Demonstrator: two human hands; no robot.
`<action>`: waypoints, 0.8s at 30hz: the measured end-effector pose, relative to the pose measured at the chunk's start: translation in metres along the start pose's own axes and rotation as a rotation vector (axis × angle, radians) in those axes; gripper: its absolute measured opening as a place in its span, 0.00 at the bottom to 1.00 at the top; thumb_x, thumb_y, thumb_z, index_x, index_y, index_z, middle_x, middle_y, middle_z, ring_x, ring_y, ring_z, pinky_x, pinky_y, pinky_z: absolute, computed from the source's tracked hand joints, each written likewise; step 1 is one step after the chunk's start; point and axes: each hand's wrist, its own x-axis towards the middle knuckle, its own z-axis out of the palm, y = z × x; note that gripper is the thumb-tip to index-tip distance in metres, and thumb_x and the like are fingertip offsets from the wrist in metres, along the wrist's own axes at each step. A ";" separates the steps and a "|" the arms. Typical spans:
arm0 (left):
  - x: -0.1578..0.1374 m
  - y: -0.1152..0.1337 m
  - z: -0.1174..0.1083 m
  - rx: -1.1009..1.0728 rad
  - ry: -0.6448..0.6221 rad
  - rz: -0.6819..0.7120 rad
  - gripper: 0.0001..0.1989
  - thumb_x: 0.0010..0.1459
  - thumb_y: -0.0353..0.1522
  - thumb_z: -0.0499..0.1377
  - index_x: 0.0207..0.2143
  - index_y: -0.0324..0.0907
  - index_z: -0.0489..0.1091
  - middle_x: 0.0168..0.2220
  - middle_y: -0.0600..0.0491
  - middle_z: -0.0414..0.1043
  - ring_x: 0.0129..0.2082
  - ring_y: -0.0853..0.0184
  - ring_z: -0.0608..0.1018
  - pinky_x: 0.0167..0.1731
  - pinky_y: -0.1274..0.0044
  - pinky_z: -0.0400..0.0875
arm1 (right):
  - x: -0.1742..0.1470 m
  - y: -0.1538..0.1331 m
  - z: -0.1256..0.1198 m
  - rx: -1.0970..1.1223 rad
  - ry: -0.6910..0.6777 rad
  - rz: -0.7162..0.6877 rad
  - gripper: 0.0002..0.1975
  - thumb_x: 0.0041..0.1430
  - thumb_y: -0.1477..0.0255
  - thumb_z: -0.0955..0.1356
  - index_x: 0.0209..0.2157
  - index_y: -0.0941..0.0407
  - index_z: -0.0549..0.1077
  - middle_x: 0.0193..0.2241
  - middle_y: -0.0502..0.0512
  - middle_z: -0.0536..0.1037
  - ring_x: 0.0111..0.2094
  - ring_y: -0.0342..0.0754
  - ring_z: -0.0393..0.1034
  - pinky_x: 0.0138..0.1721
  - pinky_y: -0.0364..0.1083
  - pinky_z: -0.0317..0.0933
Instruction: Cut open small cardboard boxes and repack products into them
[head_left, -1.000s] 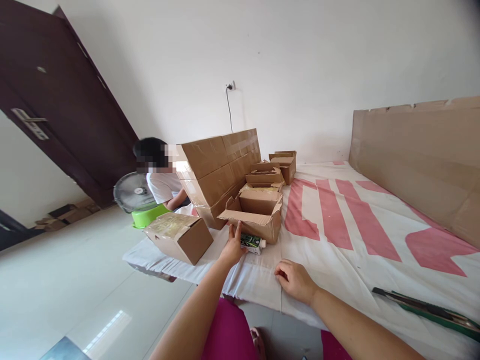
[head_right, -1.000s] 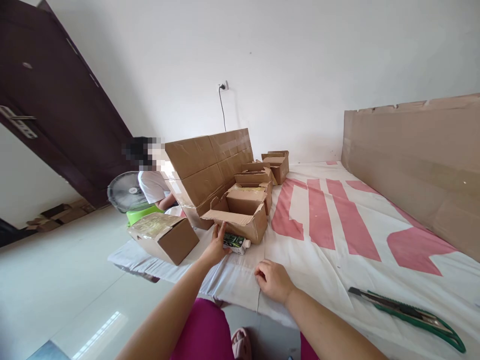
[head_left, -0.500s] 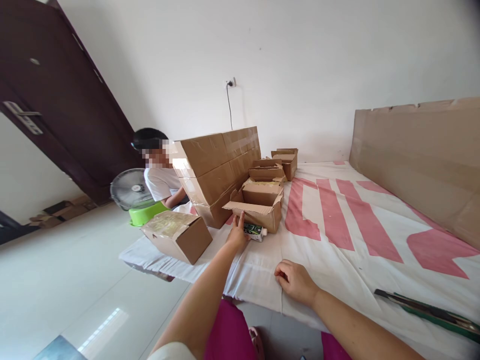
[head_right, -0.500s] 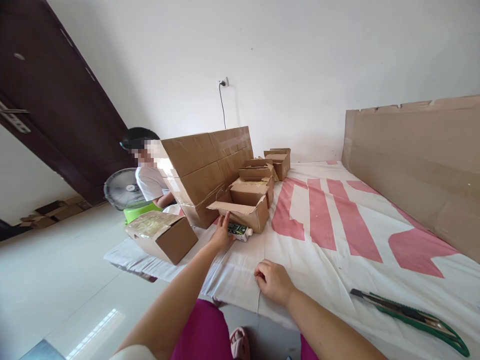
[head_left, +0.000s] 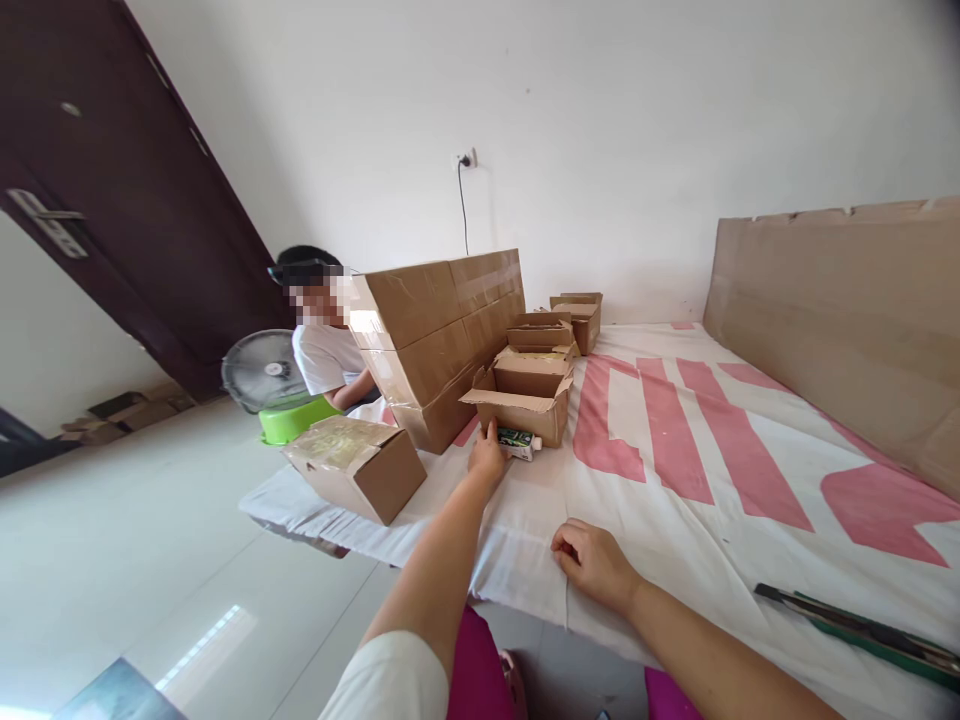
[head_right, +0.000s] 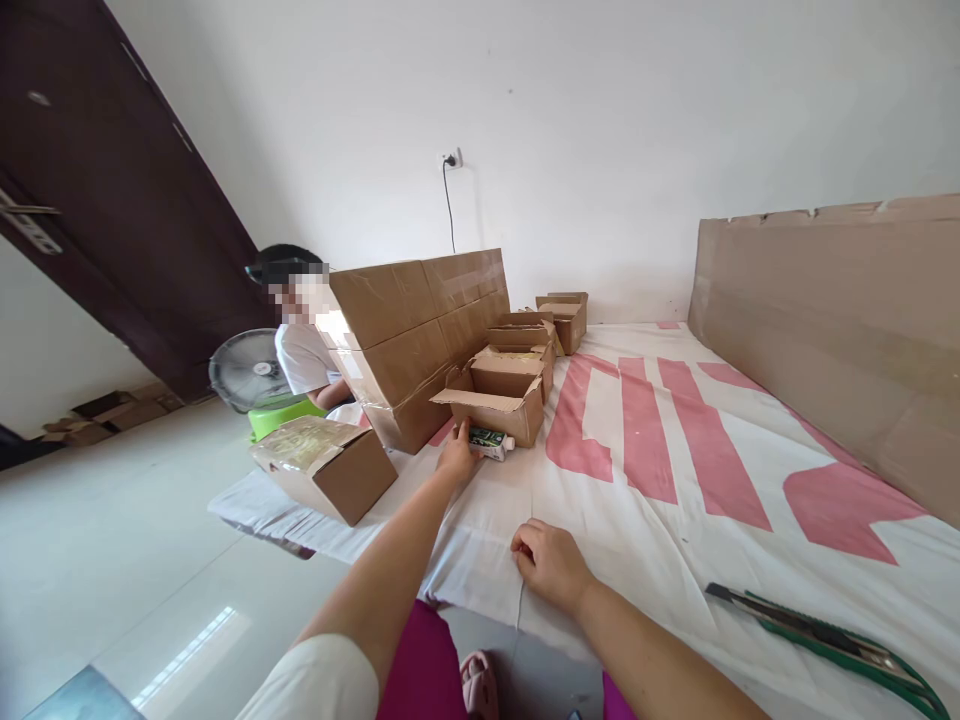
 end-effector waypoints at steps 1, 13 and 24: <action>-0.001 0.001 0.003 -0.005 0.036 -0.023 0.38 0.53 0.29 0.63 0.63 0.43 0.50 0.63 0.35 0.54 0.58 0.49 0.68 0.53 0.64 0.65 | 0.000 0.000 -0.001 0.002 0.000 0.002 0.06 0.52 0.78 0.64 0.30 0.55 0.72 0.31 0.51 0.74 0.32 0.44 0.68 0.35 0.42 0.58; -0.055 0.012 -0.009 -0.122 0.160 0.100 0.34 0.51 0.23 0.60 0.60 0.37 0.54 0.63 0.34 0.52 0.62 0.51 0.62 0.59 0.62 0.60 | -0.002 0.001 -0.005 0.035 -0.011 0.006 0.06 0.55 0.74 0.61 0.30 0.55 0.70 0.30 0.52 0.74 0.31 0.46 0.68 0.35 0.45 0.59; -0.052 -0.098 -0.213 -0.186 0.491 -0.194 0.32 0.58 0.32 0.57 0.63 0.39 0.48 0.67 0.38 0.43 0.67 0.51 0.50 0.63 0.60 0.50 | -0.003 0.005 0.000 -0.023 -0.049 0.025 0.08 0.59 0.68 0.60 0.30 0.52 0.68 0.30 0.50 0.74 0.30 0.47 0.68 0.34 0.47 0.60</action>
